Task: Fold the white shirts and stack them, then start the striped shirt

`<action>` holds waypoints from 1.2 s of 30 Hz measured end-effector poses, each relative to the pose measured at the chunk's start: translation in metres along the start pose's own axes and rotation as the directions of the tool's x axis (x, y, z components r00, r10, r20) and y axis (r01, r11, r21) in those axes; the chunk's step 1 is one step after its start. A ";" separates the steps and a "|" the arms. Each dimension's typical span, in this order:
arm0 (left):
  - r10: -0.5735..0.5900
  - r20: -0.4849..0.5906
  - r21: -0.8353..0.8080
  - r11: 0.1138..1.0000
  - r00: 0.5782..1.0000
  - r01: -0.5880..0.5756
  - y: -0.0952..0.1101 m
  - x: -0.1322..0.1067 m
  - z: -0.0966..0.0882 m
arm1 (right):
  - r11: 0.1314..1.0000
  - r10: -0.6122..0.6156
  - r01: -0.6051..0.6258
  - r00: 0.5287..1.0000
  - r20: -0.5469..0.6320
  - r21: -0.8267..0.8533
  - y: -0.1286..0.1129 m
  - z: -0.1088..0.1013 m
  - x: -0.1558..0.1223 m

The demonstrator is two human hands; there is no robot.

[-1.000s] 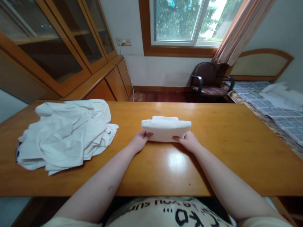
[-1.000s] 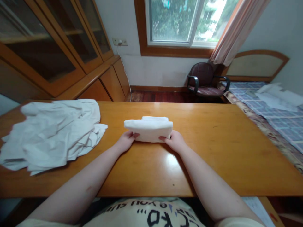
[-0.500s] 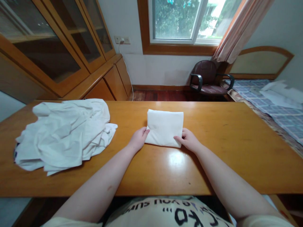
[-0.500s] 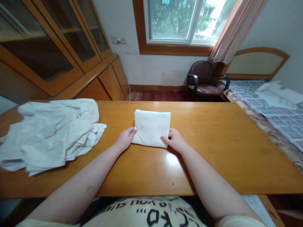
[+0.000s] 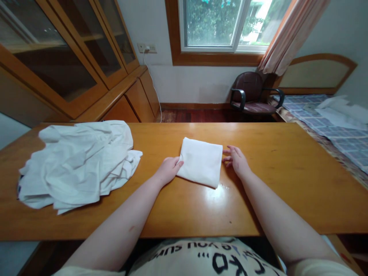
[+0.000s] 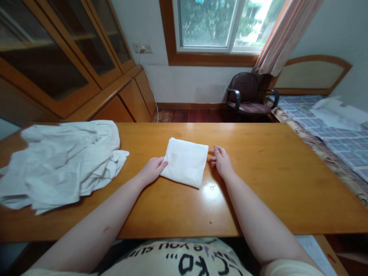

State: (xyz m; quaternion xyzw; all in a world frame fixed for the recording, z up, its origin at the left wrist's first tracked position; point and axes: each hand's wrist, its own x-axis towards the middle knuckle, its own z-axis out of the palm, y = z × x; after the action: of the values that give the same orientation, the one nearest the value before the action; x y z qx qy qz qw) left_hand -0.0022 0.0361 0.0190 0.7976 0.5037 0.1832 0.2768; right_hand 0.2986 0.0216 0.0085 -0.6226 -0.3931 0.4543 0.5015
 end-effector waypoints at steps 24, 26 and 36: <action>-0.143 -0.096 0.248 0.955 0.985 0.162 0.074 -0.017 0.060 | 0.972 0.171 -0.046 0.812 0.557 -0.232 -0.016 -0.010 -0.016; -0.083 -0.044 0.267 0.959 0.996 0.092 0.076 -0.016 0.065 | 0.976 0.166 -0.066 0.841 0.515 -0.208 -0.013 -0.008 -0.016; 0.033 0.055 0.190 0.981 0.998 -0.043 0.079 -0.020 0.061 | 0.967 0.246 -0.186 0.854 0.459 -0.172 -0.006 -0.001 -0.019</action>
State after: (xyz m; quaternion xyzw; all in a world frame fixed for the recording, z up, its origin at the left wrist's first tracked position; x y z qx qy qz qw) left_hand 0.0798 -0.0248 0.0205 0.8345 0.4963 0.1185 0.2082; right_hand 0.2940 0.0048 0.0177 -0.5610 -0.4586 0.6222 0.2964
